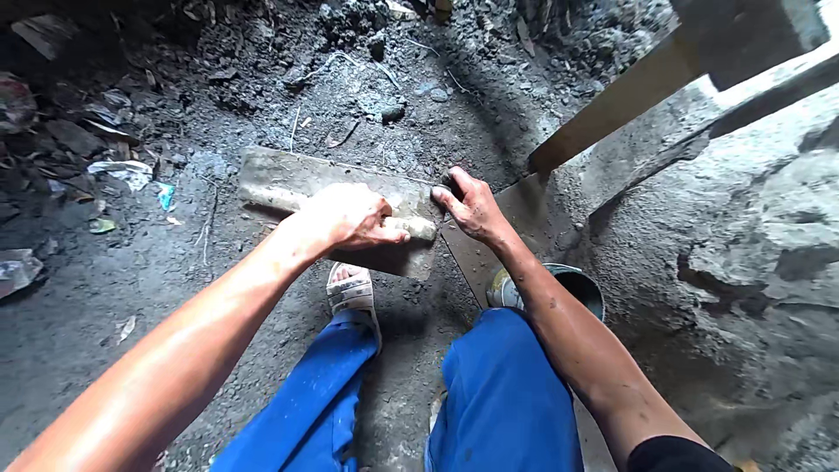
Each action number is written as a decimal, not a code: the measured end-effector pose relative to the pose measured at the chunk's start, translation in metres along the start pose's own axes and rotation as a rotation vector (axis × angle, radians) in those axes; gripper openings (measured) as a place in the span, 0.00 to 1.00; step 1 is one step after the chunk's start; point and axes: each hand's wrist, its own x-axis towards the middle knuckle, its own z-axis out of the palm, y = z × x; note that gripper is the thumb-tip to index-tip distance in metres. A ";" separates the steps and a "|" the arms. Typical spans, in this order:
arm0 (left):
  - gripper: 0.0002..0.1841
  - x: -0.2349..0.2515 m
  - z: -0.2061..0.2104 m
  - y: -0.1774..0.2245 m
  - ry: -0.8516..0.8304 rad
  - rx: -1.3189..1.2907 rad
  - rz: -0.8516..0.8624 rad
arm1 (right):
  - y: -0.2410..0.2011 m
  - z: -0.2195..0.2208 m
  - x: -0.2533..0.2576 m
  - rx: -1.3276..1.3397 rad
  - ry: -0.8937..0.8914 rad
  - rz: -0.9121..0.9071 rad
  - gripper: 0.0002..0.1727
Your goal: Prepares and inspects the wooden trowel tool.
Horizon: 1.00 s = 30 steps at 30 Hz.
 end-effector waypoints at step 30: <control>0.33 0.002 0.031 0.027 -0.034 0.193 0.251 | -0.005 0.033 0.003 -0.310 -0.153 -0.255 0.25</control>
